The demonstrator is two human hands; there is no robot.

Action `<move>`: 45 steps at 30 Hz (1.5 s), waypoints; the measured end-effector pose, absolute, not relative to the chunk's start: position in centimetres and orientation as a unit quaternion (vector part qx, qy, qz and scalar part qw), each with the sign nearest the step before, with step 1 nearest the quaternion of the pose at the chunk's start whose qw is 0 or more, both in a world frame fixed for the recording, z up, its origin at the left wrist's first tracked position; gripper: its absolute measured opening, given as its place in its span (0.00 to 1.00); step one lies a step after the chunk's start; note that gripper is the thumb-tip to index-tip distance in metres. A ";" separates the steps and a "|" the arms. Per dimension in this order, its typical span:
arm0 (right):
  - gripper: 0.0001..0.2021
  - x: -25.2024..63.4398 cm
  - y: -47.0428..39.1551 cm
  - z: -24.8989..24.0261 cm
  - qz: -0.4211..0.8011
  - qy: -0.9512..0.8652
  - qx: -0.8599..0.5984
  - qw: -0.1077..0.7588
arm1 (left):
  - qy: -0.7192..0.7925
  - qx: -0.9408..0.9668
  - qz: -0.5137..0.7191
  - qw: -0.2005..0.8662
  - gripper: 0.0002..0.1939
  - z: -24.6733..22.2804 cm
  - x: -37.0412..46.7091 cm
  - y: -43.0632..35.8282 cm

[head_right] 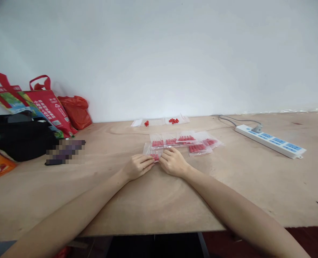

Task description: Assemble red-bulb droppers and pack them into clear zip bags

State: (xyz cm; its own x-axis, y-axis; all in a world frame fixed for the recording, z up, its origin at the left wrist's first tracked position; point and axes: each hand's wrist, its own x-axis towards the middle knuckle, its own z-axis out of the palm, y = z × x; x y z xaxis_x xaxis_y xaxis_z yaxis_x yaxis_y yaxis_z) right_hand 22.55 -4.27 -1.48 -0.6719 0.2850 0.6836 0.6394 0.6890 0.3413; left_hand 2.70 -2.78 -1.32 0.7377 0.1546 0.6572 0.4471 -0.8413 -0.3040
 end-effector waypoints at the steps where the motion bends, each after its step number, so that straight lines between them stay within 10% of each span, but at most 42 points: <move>1: 0.12 22.3 -4.4 -1.5 -0.290 -0.865 -0.265 0.312 | -0.166 -0.902 -0.322 0.235 0.08 -1.3 2.8 -2.8; 24: 0.08 22.4 -4.7 -1.3 -0.283 -0.839 -0.302 0.354 | -0.118 -0.864 -0.318 0.372 0.04 0.6 0.1 -2.4; 45: 0.11 22.4 -4.4 -1.5 -0.234 -0.854 -0.315 0.342 | -0.162 -0.917 -0.242 0.272 0.23 1.4 -1.0 -2.8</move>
State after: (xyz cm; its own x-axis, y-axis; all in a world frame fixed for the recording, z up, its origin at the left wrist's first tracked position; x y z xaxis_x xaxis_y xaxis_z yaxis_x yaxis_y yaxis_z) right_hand 22.39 -4.42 -1.49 -0.5683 0.3773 0.7312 0.6974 0.6925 0.1847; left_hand -0.96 -2.76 1.40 0.8306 0.1649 0.5319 0.4283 -0.7996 -0.4210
